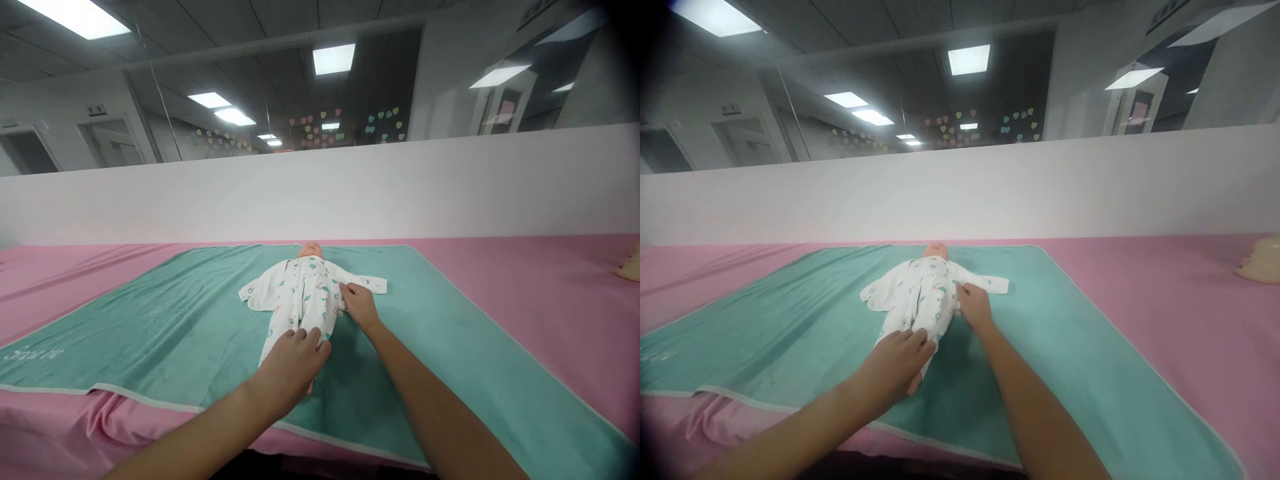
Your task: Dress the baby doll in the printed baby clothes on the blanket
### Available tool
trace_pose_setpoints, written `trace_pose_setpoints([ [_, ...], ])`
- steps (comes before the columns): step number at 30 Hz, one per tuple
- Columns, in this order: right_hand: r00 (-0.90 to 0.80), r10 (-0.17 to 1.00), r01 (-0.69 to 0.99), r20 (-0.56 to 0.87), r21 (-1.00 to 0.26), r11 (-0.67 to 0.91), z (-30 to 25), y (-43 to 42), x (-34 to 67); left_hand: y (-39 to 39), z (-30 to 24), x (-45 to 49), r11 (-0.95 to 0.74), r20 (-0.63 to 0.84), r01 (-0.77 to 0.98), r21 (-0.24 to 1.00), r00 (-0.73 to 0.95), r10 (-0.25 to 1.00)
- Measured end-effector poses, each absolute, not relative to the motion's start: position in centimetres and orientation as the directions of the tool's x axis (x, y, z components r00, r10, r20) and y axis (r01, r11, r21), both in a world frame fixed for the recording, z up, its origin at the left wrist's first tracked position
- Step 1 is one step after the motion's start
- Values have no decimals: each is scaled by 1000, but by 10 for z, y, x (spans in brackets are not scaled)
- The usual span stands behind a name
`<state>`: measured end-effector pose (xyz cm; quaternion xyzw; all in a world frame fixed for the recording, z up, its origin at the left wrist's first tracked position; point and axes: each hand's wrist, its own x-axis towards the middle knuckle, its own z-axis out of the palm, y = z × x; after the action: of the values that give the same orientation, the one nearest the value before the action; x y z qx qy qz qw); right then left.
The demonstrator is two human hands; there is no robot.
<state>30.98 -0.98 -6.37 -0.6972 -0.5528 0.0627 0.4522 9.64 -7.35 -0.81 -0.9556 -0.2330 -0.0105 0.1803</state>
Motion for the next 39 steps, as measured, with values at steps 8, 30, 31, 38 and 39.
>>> trace_pose_setpoints([
  [8, 331, 882, 847, 335, -517, -121, -75, -9, 339, -85, 14, 58, -948, 381, 292, -128, 897, 225],
  [30, -306, 887, 936, 346, -61, 347, -69, -11, 298, 109, -63, 61, -840, 371, 535, 95, 764, 528],
  [31, -312, 886, 936, 344, -48, 348, -68, -10, 296, 109, -64, 59, -842, 385, 522, 134, 756, 530],
  [38, -239, 894, 964, 380, -18, 265, -66, -3, 268, 106, -74, 58, -611, 316, 475, 633, 562, 764],
  [39, -202, 899, 969, 389, -51, 241, -64, -3, 263, 104, -73, 59, -608, 313, 442, 660, 574, 757],
])
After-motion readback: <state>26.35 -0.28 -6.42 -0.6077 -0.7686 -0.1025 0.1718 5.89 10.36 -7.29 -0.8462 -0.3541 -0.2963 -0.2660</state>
